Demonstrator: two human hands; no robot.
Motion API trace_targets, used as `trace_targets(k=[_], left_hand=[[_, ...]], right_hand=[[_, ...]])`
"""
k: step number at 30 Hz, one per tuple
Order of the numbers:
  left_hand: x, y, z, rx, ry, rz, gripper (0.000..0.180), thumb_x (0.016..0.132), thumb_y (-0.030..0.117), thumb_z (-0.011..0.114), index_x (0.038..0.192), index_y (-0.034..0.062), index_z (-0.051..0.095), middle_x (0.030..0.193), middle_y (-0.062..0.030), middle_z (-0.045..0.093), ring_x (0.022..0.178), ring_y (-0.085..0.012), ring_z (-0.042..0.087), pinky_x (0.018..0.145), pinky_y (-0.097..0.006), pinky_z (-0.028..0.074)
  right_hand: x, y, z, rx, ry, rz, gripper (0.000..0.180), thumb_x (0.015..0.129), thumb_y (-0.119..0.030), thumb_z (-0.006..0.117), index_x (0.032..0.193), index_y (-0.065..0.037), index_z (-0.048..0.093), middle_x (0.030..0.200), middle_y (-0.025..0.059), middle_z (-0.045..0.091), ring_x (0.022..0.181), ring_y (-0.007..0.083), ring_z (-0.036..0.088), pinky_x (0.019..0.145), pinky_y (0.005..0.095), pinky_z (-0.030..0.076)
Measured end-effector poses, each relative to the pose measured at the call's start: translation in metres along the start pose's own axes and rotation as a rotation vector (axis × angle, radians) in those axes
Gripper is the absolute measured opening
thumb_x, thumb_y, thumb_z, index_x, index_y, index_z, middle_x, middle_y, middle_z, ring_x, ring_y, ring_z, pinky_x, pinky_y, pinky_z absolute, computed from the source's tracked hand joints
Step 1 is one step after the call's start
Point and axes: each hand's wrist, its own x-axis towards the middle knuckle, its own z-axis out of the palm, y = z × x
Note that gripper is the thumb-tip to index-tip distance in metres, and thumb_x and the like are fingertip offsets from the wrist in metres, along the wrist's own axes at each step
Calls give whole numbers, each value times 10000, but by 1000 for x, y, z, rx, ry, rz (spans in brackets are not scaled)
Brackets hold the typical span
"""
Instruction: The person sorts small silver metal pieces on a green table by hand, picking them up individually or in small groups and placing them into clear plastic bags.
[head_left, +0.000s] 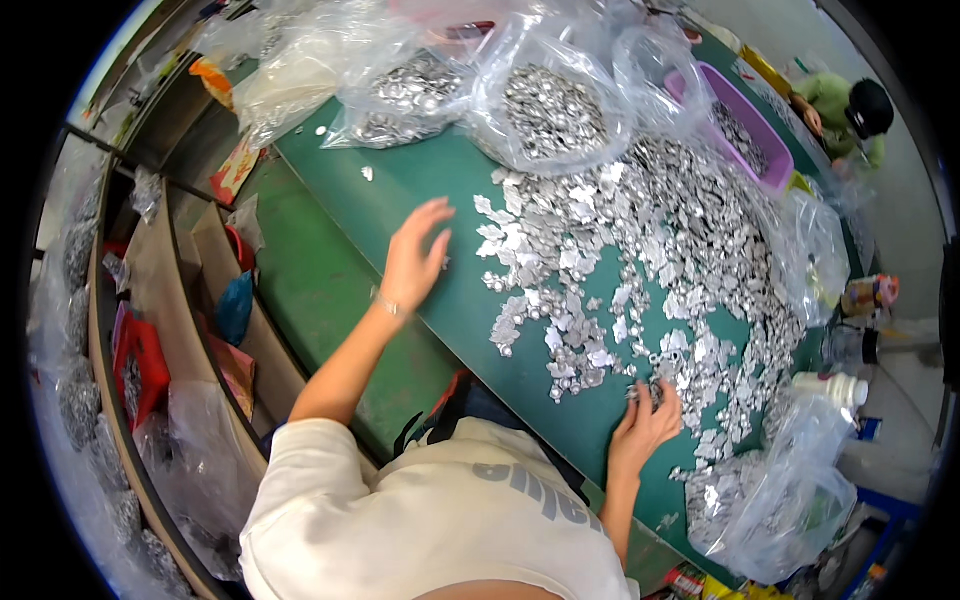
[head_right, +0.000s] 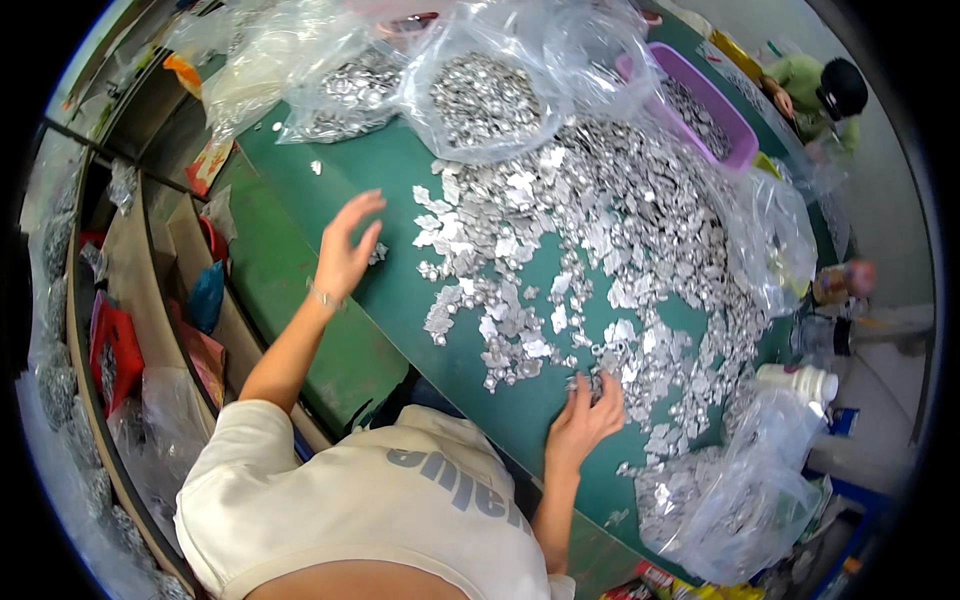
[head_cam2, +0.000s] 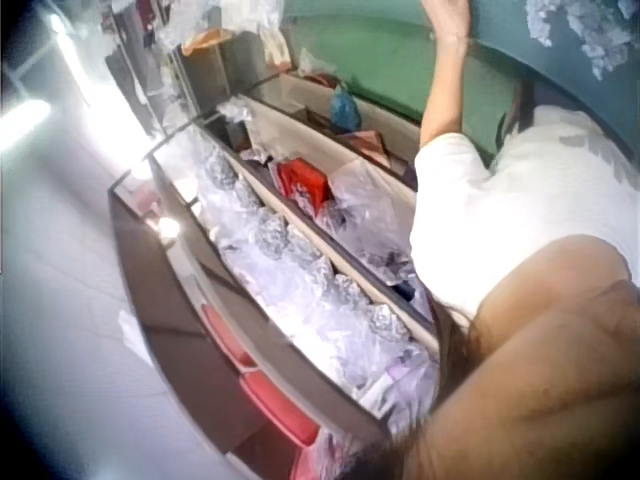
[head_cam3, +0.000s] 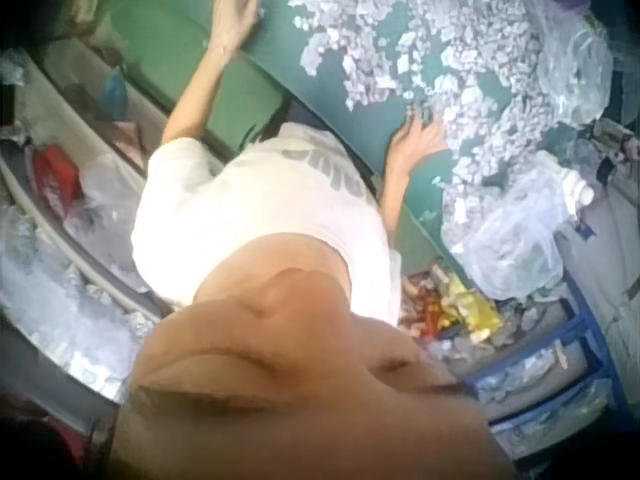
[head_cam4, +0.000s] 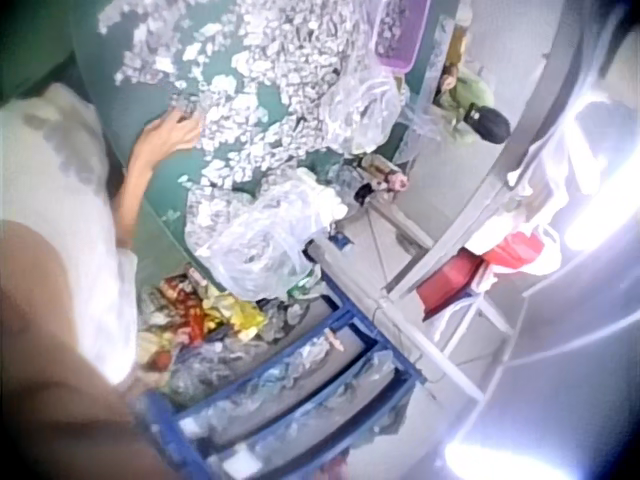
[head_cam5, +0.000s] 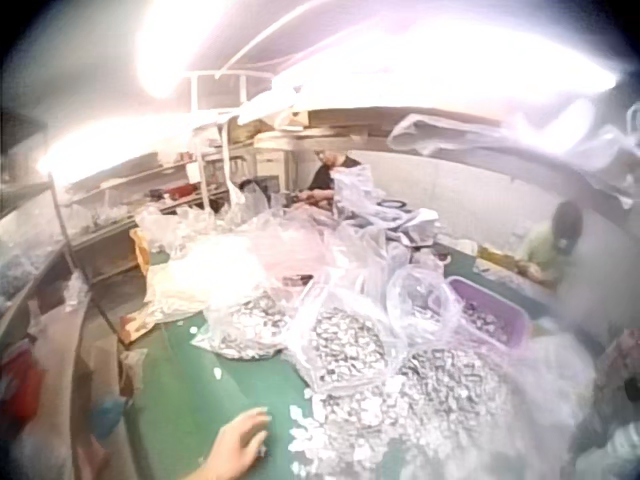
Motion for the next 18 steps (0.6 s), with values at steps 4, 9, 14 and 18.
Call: trace_targets(k=[4,9,14,18], left_hand=[[-76,41,20,-120,-131,17,299,783,-66,569,1066,25,605,1177,-150,592,1123,-331,550,940,-376,459],[-104,89,67,-165,-473,242,376,761,-41,611,1124,55,603,1230,-96,553,1160,-285,493,955,-392,358],[-104,89,77,-7,-474,394,313,755,-20,623,1058,59,612,1170,-77,558,1123,-256,503,913,-396,334],[-95,84,80,-43,-423,382,251,745,4,653,985,64,614,1068,-60,573,1041,-240,532,859,-390,339]], right_hand=[[6,1,-8,174,-21,-34,246,813,-70,606,1058,-55,628,1226,133,511,1197,343,421,978,473,300],[4,-39,-2,171,-309,-211,376,821,-98,609,1188,-36,553,1328,112,456,1264,334,378,998,498,266],[-25,-19,-17,141,-272,-104,388,839,-109,594,1212,-20,534,1339,112,458,1281,340,364,1002,511,255],[-16,-24,-12,233,-174,-71,343,839,-108,597,1175,-45,568,1277,105,494,1202,327,417,968,477,300]])
